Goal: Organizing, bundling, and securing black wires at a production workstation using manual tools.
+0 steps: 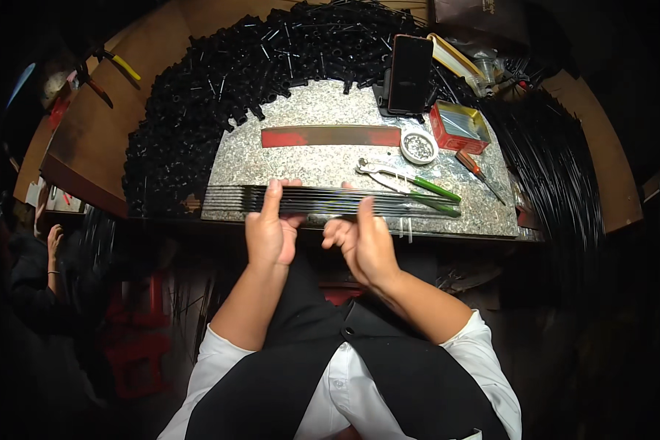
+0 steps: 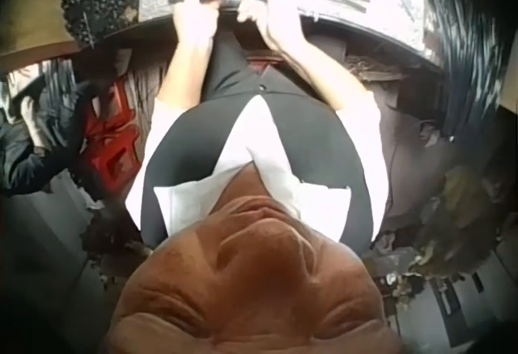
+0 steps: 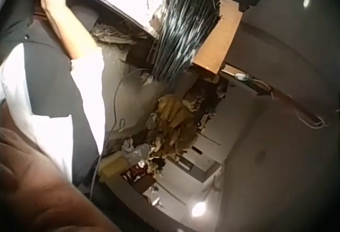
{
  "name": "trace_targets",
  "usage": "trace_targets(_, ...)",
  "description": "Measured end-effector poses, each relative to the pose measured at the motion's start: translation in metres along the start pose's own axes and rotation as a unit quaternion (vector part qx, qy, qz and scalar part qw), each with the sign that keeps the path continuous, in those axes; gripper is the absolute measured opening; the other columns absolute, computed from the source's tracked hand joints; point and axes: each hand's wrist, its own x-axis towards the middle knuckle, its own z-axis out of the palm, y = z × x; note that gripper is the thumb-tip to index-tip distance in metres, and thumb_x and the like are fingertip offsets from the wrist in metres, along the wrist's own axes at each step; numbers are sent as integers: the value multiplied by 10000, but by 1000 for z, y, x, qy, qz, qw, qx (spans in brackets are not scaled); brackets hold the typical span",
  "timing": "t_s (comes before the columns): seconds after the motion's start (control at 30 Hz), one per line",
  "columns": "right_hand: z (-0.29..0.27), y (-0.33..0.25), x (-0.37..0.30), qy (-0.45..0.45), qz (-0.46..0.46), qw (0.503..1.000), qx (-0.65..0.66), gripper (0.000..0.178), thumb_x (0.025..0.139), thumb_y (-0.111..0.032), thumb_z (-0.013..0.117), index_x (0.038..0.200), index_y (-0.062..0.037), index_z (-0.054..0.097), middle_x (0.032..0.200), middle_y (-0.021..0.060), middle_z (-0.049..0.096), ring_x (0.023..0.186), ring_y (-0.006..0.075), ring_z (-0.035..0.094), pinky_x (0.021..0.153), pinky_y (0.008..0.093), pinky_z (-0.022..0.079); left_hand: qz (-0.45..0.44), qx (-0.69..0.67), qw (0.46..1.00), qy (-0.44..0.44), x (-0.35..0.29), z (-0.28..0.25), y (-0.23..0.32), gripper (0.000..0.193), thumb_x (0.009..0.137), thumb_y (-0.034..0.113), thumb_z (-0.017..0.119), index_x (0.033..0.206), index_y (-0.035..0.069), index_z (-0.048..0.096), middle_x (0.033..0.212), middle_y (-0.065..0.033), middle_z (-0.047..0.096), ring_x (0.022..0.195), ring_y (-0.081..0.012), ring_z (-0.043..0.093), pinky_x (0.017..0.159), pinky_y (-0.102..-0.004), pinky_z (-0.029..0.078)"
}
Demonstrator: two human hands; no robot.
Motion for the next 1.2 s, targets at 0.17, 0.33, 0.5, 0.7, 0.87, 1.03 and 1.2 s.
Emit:
trace_targets(0.17,-4,-45,21,89,-37,992,-77,446,991,-381,398,1079,36,530,753,100,605,543,136,586,483,276,514,-76,5,989,-124,-28,8,-13,371,987,298,440,1135,-31,527,1093,-186,608,924,-262,647,752,-360,569)
trace_targets(0.33,3,-132,32,22,-133,941,-312,464,971,-364,456,944,69,621,682,87,607,470,106,560,400,222,450,-232,193,899,-316,-64,13,-5,339,971,224,491,1148,-62,536,1026,-208,651,853,-242,677,713,-301,555)
trace_targets(0.5,16,-158,25,-96,-117,859,-490,308,958,-241,506,884,19,653,681,41,600,474,80,535,414,206,422,-92,239,892,-371,-73,21,23,226,941,135,548,1067,-46,597,889,-136,688,691,-129,654,581,-222,517)
trace_targets(0.7,13,-111,21,-246,-177,744,-595,144,889,-111,587,929,22,621,691,35,595,579,99,551,525,259,448,309,350,839,-281,-58,43,62,150,879,33,605,1012,-38,608,889,-126,678,743,-123,631,676,-217,495)
trace_targets(0.87,8,-78,10,-280,21,731,-622,224,897,-208,598,1006,-14,619,833,175,643,779,317,631,712,393,482,392,390,786,-276,-40,66,77,518,798,58,687,1254,-34,459,1128,-182,615,1141,-248,567,925,-314,436)
trace_targets(1.03,3,-63,9,-298,27,726,-619,208,882,-196,610,994,-21,619,861,207,645,849,373,626,735,416,482,154,324,860,-363,-31,84,86,540,850,78,643,1320,-20,396,862,-95,663,912,-122,623,816,-266,474)
trace_targets(1.2,-11,-62,7,-342,-63,738,-578,297,884,-216,538,1112,-35,597,1087,202,613,1072,373,561,903,435,434,211,382,822,-366,-35,86,89,461,818,71,664,1252,-1,526,538,25,302,504,-43,318,489,-242,328)
